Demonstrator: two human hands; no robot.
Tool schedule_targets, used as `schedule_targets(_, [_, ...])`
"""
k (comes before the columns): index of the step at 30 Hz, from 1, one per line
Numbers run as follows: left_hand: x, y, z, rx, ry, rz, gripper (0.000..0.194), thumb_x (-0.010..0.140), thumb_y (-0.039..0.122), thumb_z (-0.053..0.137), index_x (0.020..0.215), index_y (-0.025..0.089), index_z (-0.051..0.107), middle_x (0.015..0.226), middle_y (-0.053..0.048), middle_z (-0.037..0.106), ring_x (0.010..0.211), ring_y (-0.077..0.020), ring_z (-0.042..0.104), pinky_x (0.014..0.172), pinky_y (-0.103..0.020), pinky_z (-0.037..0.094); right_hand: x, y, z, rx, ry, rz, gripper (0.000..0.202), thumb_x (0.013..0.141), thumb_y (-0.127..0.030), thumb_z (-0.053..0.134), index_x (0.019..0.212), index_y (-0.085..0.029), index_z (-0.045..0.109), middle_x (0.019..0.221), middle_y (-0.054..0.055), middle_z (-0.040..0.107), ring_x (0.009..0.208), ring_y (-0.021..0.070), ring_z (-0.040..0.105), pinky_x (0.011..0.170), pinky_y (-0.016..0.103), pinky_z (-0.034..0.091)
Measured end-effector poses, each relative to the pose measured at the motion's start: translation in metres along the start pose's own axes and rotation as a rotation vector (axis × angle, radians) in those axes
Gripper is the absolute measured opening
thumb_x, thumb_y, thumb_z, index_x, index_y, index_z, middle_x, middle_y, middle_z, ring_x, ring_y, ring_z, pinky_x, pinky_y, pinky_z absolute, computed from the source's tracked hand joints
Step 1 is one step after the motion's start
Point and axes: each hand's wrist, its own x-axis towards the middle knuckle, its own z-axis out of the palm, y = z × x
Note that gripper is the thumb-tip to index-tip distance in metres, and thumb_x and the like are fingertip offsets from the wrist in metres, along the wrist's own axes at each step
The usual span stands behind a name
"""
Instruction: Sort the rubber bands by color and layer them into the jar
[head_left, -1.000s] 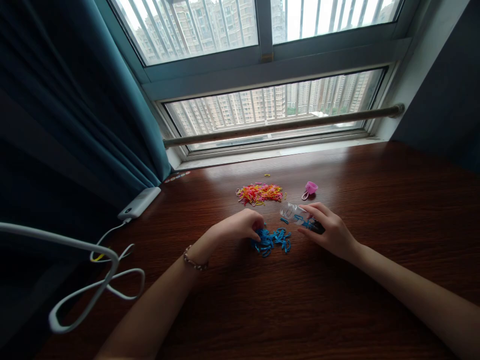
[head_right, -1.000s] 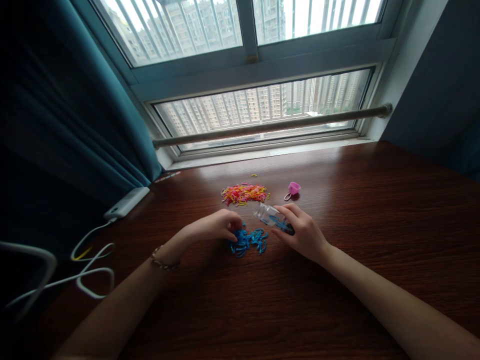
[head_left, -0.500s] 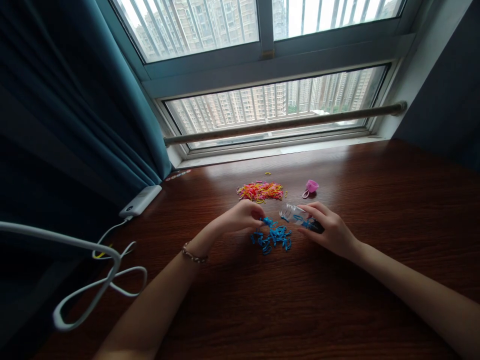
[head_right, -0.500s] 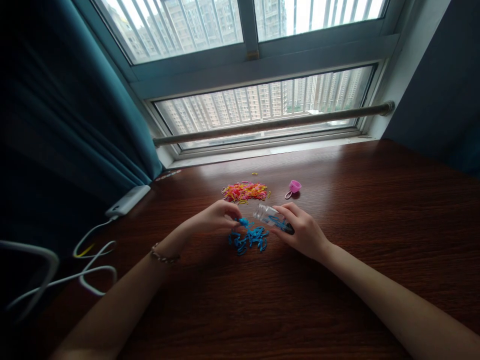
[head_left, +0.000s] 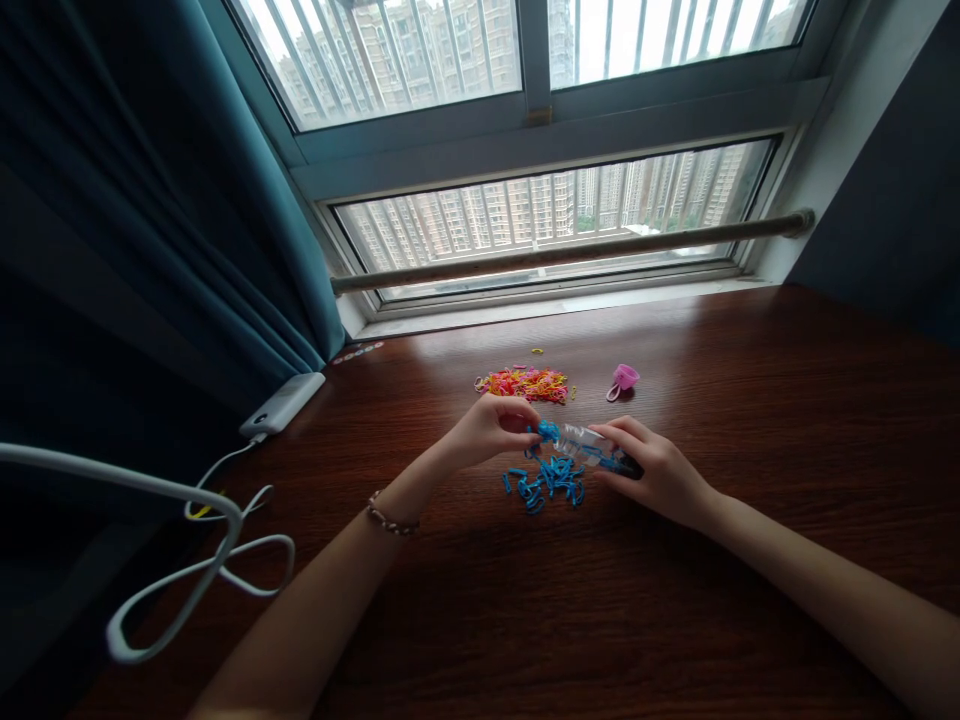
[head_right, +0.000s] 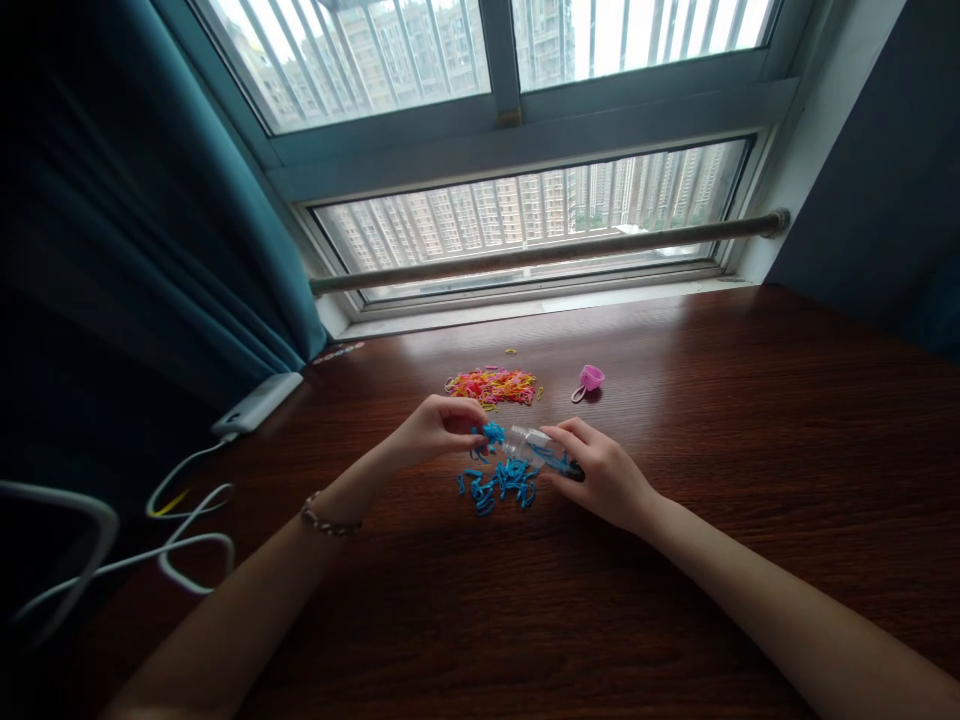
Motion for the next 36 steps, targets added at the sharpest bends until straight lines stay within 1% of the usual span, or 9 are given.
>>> schedule_targets(3, [0.000,0.001,0.008,0.098,-0.014,0.040,0.021,0.066,0.027,0.068,0.076,0.009,0.063,0.073,-0.004,0.059,0.064,-0.0110,0.058,0.058,-0.021,0.048,0.000,-0.001,-0.001,0.015,0.009,-0.014,0.043,0.078,-0.029,0.059,0.119,-0.021,0.046,0.104,0.008,0.053,0.089,0.0200,0.054,0.077,0.030,0.047])
schedule_targets(6, [-0.001,0.003,0.014,0.239,0.014,0.069,0.018,0.066,0.025,0.068,0.075,0.009,0.064,0.072,-0.004,0.059,0.061,-0.0088,0.053,0.052,-0.018,0.042,0.000,-0.001,0.000,-0.002,-0.007,-0.037,0.044,0.078,-0.031,0.059,0.119,-0.020,0.046,0.103,0.008,0.053,0.089,0.0205,0.054,0.077,0.031,0.047])
schedule_targets(11, [-0.003,0.002,0.020,0.292,0.079,0.007,0.022,0.063,0.025,0.071,0.077,0.010,0.062,0.061,0.000,0.058,0.055,-0.0073,0.050,0.051,-0.017,0.041,-0.001,0.000,0.001,-0.015,-0.040,-0.066,0.048,0.077,-0.029,0.059,0.122,-0.020,0.044,0.104,0.009,0.053,0.090,0.0211,0.053,0.077,0.032,0.047])
schedule_targets(14, [-0.003,0.002,0.021,0.328,0.098,0.012,0.024,0.063,0.026,0.072,0.077,0.011,0.060,0.060,0.001,0.057,0.055,-0.0075,0.050,0.051,-0.017,0.041,-0.001,-0.001,0.001,-0.010,-0.042,-0.065,0.047,0.078,-0.029,0.058,0.122,-0.021,0.044,0.105,0.009,0.052,0.090,0.0212,0.053,0.077,0.032,0.046])
schedule_targets(19, [-0.002,0.006,0.020,0.375,0.110,0.109,0.025,0.062,0.028,0.073,0.074,0.011,0.058,0.069,-0.001,0.055,0.060,-0.0084,0.051,0.055,-0.019,0.043,0.000,-0.002,0.001,-0.018,-0.034,-0.070,0.045,0.079,-0.029,0.057,0.121,-0.020,0.045,0.104,0.009,0.053,0.090,0.0212,0.053,0.077,0.032,0.046])
schedule_targets(22, [-0.003,0.006,0.018,0.335,0.102,0.158,0.022,0.065,0.028,0.070,0.073,0.011,0.058,0.077,-0.003,0.055,0.064,-0.0090,0.053,0.057,-0.020,0.045,0.000,-0.003,0.001,-0.015,-0.026,-0.067,0.044,0.079,-0.028,0.057,0.120,-0.020,0.045,0.104,0.009,0.053,0.089,0.0210,0.053,0.076,0.032,0.047])
schedule_targets(26, [-0.003,0.006,0.017,0.298,0.082,0.179,0.018,0.072,0.029,0.064,0.075,0.012,0.063,0.079,-0.005,0.059,0.070,-0.0116,0.056,0.062,-0.021,0.047,0.000,-0.004,-0.001,-0.014,-0.004,-0.047,0.042,0.079,-0.032,0.057,0.119,-0.020,0.046,0.102,0.009,0.054,0.089,0.0212,0.054,0.076,0.033,0.047])
schedule_targets(32, [-0.002,0.006,0.018,0.331,0.030,0.207,0.016,0.078,0.028,0.058,0.079,0.015,0.068,0.082,-0.007,0.064,0.076,-0.0141,0.059,0.070,-0.025,0.048,0.000,-0.004,-0.001,-0.011,0.022,-0.043,0.042,0.079,-0.033,0.057,0.118,-0.022,0.047,0.102,0.009,0.055,0.089,0.0217,0.055,0.076,0.033,0.049])
schedule_targets(36, [-0.002,0.009,0.019,0.351,0.078,0.232,0.015,0.076,0.027,0.061,0.080,0.015,0.067,0.082,-0.007,0.063,0.076,-0.0135,0.058,0.070,-0.025,0.048,0.000,-0.004,0.000,0.003,0.024,-0.035,0.042,0.079,-0.031,0.057,0.119,-0.021,0.046,0.103,0.008,0.054,0.090,0.0214,0.055,0.078,0.033,0.048])
